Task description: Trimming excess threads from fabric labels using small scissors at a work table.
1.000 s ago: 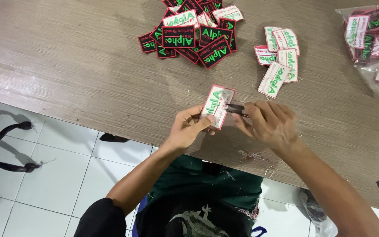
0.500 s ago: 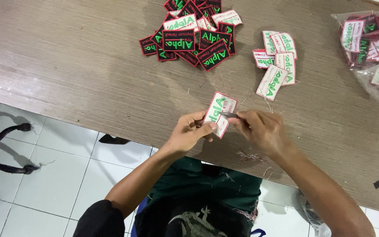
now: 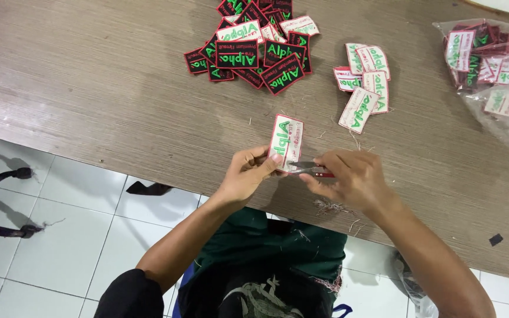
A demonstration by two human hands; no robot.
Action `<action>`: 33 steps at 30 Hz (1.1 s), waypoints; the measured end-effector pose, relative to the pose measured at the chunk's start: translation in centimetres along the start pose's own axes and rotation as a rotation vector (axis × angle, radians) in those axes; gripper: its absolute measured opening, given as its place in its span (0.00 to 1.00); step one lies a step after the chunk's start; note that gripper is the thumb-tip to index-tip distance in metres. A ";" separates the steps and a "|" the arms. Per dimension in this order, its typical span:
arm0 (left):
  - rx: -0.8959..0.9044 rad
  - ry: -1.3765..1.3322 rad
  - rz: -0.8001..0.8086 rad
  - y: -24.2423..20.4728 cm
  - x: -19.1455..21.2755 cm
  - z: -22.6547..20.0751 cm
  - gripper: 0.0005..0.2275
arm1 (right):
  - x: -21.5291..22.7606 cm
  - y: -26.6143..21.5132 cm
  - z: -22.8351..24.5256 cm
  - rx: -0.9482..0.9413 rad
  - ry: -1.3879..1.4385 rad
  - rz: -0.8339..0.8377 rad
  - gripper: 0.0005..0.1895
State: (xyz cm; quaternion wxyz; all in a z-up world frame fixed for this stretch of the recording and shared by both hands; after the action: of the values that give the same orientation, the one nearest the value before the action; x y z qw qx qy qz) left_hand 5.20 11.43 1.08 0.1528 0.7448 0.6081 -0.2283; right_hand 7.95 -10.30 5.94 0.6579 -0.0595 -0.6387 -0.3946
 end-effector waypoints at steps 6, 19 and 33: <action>0.013 0.001 -0.016 -0.1 0.1 -0.1 0.18 | 0.1 -0.1 0.0 -0.025 0.014 0.028 0.17; 0.013 -0.075 -0.025 0.6 -1.0 -0.7 0.16 | -3.3 -1.8 -1.9 -0.210 0.087 -0.069 0.18; -0.013 0.234 -0.063 6.4 -0.5 3.3 0.12 | -6.7 0.4 -2.6 -0.346 0.227 -0.213 0.11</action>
State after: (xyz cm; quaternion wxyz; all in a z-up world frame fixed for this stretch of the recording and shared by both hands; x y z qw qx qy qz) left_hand 10.90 8.00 -1.80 0.0782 0.7458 0.6465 -0.1405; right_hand 11.08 -8.59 -0.34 0.6602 -0.0593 -0.4861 -0.5696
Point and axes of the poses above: each hand's wrist, its own y-axis towards the middle knuckle, its own x-axis out of the back of the hand, z = x × y, the point moved 1 cm from there along y, towards the middle knuckle, and after that the axes turned 6 degrees about z, right-handed, at the moved point
